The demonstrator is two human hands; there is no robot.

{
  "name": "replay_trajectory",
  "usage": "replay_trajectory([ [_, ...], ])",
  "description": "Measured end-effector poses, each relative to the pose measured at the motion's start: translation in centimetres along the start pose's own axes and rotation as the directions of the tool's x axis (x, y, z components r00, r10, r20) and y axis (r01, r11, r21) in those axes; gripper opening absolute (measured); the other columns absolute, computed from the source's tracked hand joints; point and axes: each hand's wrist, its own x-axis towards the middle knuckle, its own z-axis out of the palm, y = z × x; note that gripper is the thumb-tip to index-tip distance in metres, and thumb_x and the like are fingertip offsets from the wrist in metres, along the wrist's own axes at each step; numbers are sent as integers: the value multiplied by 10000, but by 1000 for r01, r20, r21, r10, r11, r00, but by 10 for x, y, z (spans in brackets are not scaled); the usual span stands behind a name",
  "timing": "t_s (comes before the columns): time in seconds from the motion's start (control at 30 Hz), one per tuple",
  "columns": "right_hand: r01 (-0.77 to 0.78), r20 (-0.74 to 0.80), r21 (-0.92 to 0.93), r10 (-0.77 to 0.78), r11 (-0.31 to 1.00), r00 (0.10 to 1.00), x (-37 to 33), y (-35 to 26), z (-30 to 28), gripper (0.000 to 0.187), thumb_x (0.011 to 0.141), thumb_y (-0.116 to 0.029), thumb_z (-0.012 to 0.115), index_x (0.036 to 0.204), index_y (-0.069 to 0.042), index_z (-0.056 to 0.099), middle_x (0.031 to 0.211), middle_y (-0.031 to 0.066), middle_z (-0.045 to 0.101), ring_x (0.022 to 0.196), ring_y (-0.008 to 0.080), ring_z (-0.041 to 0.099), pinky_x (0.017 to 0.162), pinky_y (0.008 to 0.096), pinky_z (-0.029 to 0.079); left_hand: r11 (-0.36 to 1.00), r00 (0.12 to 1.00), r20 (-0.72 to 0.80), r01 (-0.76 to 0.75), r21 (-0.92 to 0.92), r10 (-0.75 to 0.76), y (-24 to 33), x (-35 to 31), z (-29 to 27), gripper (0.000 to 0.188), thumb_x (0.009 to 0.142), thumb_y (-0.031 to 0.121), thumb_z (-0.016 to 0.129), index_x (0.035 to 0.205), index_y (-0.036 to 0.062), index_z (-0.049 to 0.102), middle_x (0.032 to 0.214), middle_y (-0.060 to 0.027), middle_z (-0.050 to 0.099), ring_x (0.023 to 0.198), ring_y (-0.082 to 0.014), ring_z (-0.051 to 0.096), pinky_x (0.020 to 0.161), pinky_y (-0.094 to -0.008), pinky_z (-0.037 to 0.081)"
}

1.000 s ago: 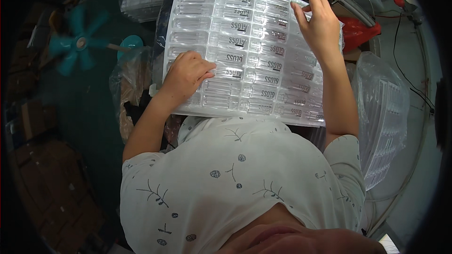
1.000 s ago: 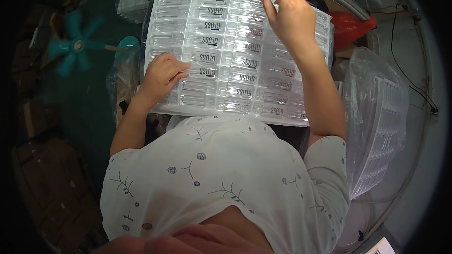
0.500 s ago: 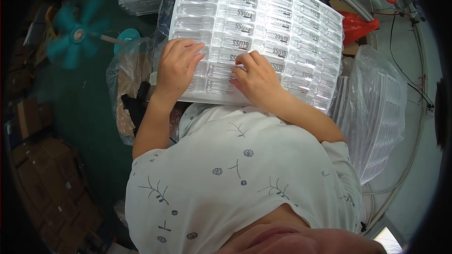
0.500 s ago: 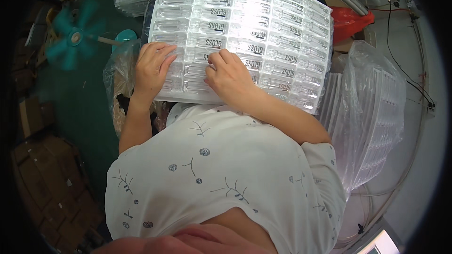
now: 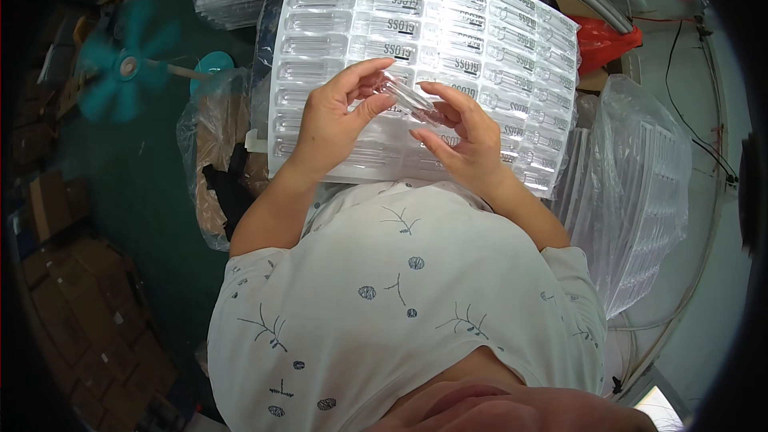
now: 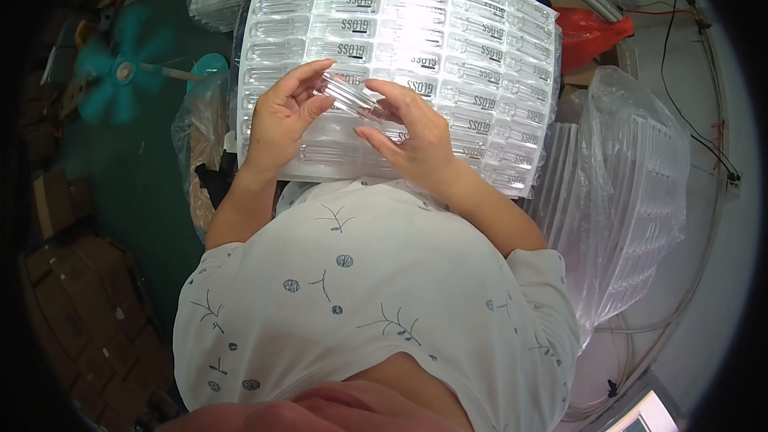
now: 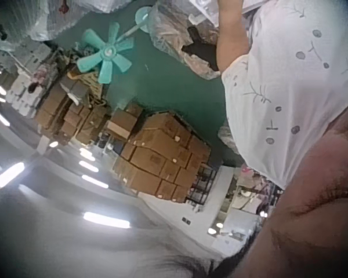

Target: The person repeatedly picks up small, clear plastic containers from a large stack, separates them, and places them into a machine or fixture at the top of the frame. The person handles the containers one by one, inspecting them briefly before processing. The task involves repetitive pick-and-place actions with a focus on handling the plastic items.

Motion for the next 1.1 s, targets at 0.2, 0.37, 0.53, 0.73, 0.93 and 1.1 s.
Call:
replay_trajectory([
  [0.2,-33,-5,42,34,999,999,-4,3,-4,643,724,78,696,1292,-30,415,1197,152,559,936,211,652,806,302,569,994,997,51,59,-92,-55,3,2,0,423,826,48,673,1223,-4,537,1138,-79,600,1023,-128,565,911,-252,447],
  [0.37,-28,-20,82,30,996,999,-7,3,-4,642,728,100,676,1296,-22,405,1210,160,547,959,218,650,812,306,568,989,996,54,75,-129,-69,5,1,3,408,836,23,652,1221,-17,526,1132,-88,599,1026,-129,566,910,-252,446],
  [0.53,-41,-47,119,47,992,998,-10,4,-3,645,732,100,674,1304,-25,402,1201,161,553,957,212,651,800,305,573,996,997,38,72,-53,-70,4,2,2,373,835,76,673,1182,-5,564,1058,-75,629,960,-108,580,853,-239,461],
  [0.73,-51,-46,88,56,995,997,-10,3,-4,626,749,84,668,1306,-27,405,1153,157,597,879,207,671,778,293,580,991,993,-54,106,81,-101,-6,3,3,303,830,197,705,1052,10,619,858,-44,662,788,-89,602,706,-219,478],
  [0.93,-41,-32,113,45,993,998,-14,11,2,616,792,70,628,1345,-13,369,1160,201,597,960,251,659,731,283,582,987,988,-91,132,95,-124,-5,5,9,319,832,238,710,1037,16,610,738,-17,629,678,-66,568,614,-200,458],
  [1.1,-204,47,188,198,961,979,-16,1,-2,625,806,65,614,1366,-9,346,1170,213,590,1013,272,634,739,304,580,972,986,-39,168,162,-164,2,7,10,300,874,121,650,1129,-6,557,839,-24,622,756,-50,555,670,-182,448],
])
